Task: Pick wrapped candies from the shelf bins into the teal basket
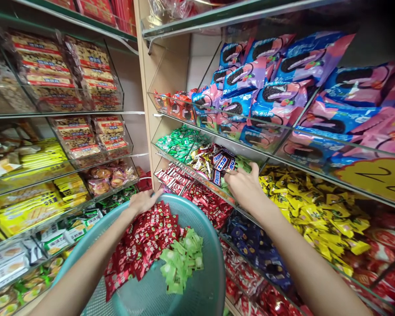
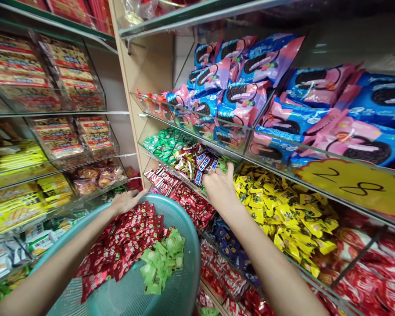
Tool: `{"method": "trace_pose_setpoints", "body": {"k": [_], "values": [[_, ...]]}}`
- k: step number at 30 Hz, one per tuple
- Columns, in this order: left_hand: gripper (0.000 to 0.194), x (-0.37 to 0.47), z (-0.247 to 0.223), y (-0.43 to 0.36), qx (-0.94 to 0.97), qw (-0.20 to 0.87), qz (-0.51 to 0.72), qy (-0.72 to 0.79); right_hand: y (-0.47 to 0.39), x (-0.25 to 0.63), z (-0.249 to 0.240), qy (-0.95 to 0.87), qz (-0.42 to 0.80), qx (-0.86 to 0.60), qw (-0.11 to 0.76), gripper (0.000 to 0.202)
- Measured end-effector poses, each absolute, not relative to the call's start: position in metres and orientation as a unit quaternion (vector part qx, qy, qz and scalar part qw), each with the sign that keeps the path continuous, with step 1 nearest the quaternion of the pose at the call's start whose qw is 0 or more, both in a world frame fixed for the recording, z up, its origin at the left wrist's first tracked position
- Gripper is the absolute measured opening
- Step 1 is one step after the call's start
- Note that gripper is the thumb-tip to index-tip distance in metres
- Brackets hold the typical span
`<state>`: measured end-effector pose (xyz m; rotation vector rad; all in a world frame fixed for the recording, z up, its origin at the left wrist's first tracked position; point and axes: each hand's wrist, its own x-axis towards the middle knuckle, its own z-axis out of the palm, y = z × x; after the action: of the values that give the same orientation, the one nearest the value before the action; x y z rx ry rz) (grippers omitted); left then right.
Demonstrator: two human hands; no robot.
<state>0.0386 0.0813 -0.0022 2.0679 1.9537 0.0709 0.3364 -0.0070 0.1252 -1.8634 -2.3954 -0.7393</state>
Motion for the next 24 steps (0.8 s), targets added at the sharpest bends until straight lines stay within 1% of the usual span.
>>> {"method": "trace_pose_setpoints", "body": {"k": [4, 8, 11, 13, 16, 19, 21, 24], "values": [[0.089, 0.038, -0.004, 0.083, 0.718, 0.151, 0.027, 0.679, -0.004, 0.346, 0.119, -0.767, -0.276, -0.577, 0.047, 0.025], [0.089, 0.04, -0.004, 0.083, 0.716, 0.153, 0.026, 0.681, -0.014, 0.351, 0.13, -0.767, -0.283, -0.571, 0.077, 0.025], [0.088, 0.041, -0.003, 0.084, 0.719, 0.15, 0.022, 0.679, -0.036, 0.345, 0.145, -0.784, -0.238, -0.558, 0.133, 0.027], [0.088, 0.041, -0.004, 0.085, 0.721, 0.148, 0.021, 0.676, -0.052, 0.334, 0.145, -0.81, -0.164, -0.533, 0.182, 0.027], [0.086, 0.042, -0.004, 0.086, 0.723, 0.145, 0.023, 0.675, -0.067, 0.31, 0.115, -0.835, -0.007, -0.503, 0.221, 0.025], [0.085, 0.041, -0.006, 0.088, 0.725, 0.144, 0.022, 0.673, -0.065, 0.286, 0.06, -0.831, 0.125, -0.503, 0.203, 0.019], [0.085, 0.041, -0.006, 0.088, 0.725, 0.143, 0.023, 0.674, -0.058, 0.274, 0.026, -0.822, 0.167, -0.518, 0.168, 0.015], [0.085, 0.042, -0.007, 0.088, 0.726, 0.142, 0.021, 0.673, -0.05, 0.266, -0.004, -0.8, 0.159, -0.561, 0.14, 0.012]]}}
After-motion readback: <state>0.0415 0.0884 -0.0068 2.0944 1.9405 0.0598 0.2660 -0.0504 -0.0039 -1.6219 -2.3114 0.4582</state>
